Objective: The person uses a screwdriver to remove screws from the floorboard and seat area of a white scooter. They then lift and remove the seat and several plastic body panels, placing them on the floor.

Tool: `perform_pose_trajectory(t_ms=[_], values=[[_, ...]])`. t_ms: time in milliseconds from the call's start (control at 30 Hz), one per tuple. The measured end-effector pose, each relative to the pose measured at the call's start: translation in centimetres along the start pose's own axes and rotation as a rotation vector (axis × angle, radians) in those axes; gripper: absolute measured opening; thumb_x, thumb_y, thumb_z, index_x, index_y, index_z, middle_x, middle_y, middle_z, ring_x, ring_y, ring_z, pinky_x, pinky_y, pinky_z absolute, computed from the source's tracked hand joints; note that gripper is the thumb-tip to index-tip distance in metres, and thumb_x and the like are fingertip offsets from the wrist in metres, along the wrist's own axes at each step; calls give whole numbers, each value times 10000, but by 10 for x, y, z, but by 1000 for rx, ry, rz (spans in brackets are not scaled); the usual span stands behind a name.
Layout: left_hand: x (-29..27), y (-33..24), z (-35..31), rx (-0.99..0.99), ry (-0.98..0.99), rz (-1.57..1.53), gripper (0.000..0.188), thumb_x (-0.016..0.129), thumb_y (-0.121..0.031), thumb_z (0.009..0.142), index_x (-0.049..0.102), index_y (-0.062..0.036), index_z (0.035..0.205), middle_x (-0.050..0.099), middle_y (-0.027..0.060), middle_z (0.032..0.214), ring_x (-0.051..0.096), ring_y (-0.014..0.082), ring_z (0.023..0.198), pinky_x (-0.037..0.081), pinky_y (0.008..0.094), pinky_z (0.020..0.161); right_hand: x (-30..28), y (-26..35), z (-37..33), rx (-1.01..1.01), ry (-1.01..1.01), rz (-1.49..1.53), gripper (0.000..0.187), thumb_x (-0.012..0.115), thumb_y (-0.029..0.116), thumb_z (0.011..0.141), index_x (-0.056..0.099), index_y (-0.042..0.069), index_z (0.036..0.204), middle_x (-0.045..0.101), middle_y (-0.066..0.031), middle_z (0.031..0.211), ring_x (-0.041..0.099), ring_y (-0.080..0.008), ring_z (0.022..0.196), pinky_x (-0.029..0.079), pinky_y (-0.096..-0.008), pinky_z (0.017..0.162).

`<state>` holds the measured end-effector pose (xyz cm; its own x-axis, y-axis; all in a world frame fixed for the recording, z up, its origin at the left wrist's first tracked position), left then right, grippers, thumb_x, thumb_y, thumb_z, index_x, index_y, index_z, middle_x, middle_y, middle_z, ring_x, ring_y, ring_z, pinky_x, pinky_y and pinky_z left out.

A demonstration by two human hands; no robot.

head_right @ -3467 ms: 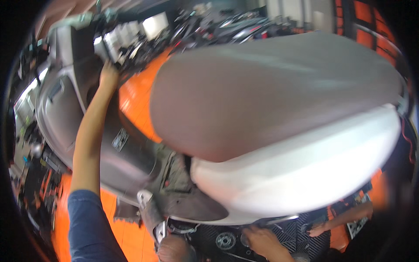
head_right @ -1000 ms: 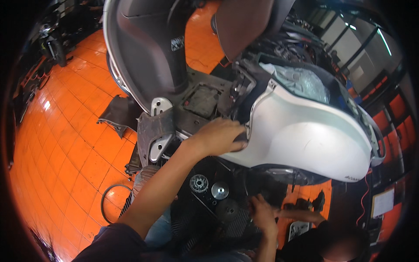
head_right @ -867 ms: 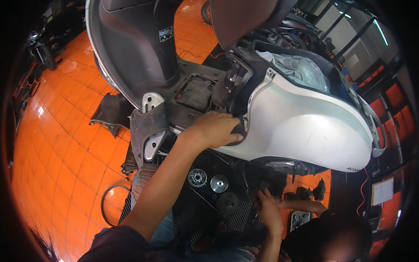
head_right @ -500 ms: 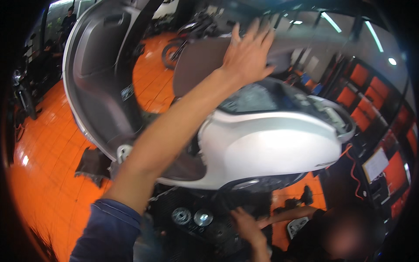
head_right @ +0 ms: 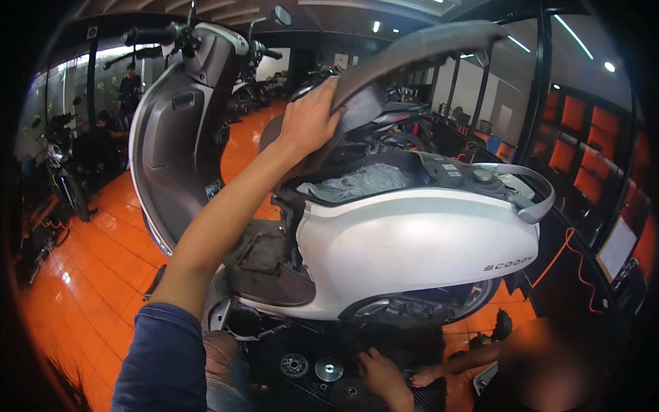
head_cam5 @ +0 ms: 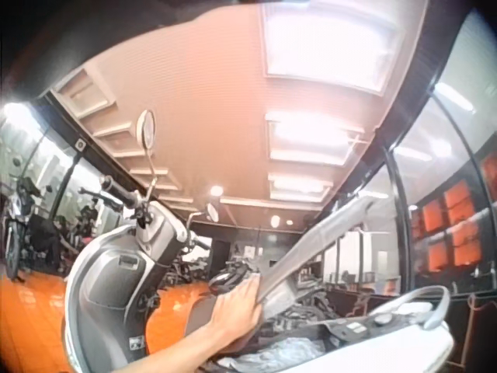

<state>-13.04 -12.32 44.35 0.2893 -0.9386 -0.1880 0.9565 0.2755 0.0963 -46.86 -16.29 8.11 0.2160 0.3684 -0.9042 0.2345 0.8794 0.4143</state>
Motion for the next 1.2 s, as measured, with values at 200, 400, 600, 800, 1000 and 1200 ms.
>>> perform_pose_trajectory(t_ms=[200, 400, 600, 800, 1000, 1200], values=[[-36, 42, 5, -256, -42, 43, 580, 614, -278, 929, 412, -49, 1422, 579, 206, 1324, 589, 417, 1148, 476, 515, 938, 6, -5, 2, -11, 33, 19, 268, 593, 221, 929, 647, 60, 1136, 610, -192, 1075, 632, -414, 975, 510, -481, 849], [-70, 99, -7, -545, -95, 85, 601, 546, -365, 974, 377, -66, 1467, 600, 268, 1278, 576, 468, 1157, 440, 512, 984, 8, -2, 10, 9, 70, -44, 253, 609, 233, 917, 654, 75, 1110, 619, -191, 1088, 644, -428, 941, 520, -497, 834], [-103, 163, -35, -708, -183, 104, 648, 554, -341, 973, 363, 57, 1447, 575, 294, 1307, 574, 459, 1176, 433, 510, 1010, 23, -8, 16, -65, 45, 0, 245, 620, 228, 908, 646, 81, 1101, 621, -195, 1070, 650, -427, 932, 528, -499, 818], [-88, 151, -25, -666, -190, 166, 600, 558, -333, 965, 389, -9, 1441, 581, 247, 1318, 590, 451, 1147, 454, 521, 968, 18, 8, 20, -19, 107, -68, 250, 625, 219, 902, 645, 76, 1106, 611, -192, 1049, 644, -420, 934, 524, -491, 827], [-98, 160, -34, -752, -120, 67, 644, 554, -343, 965, 344, -3, 1470, 531, 244, 1386, 554, 426, 1222, 417, 500, 1032, 12, -1, 12, -16, 71, -22, 253, 616, 205, 903, 641, 57, 1107, 608, -174, 1066, 639, -410, 955, 521, -485, 833], [-98, 167, -24, -739, -116, -41, 656, 582, -331, 932, 353, -41, 1474, 501, 211, 1430, 532, 418, 1259, 410, 482, 1053, 18, -6, 10, 13, 94, -56, 263, 608, 208, 912, 640, 60, 1126, 606, -177, 1086, 632, -414, 979, 512, -486, 854]])
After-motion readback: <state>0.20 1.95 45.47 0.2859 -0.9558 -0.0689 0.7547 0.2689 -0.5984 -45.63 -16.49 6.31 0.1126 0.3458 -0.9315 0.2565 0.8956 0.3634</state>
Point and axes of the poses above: each hand's wrist, its own z-axis towards the middle knuckle, its own x-axis out of the palm, y = z × x, the point moved 5 cm from there along z, towards the middle knuckle
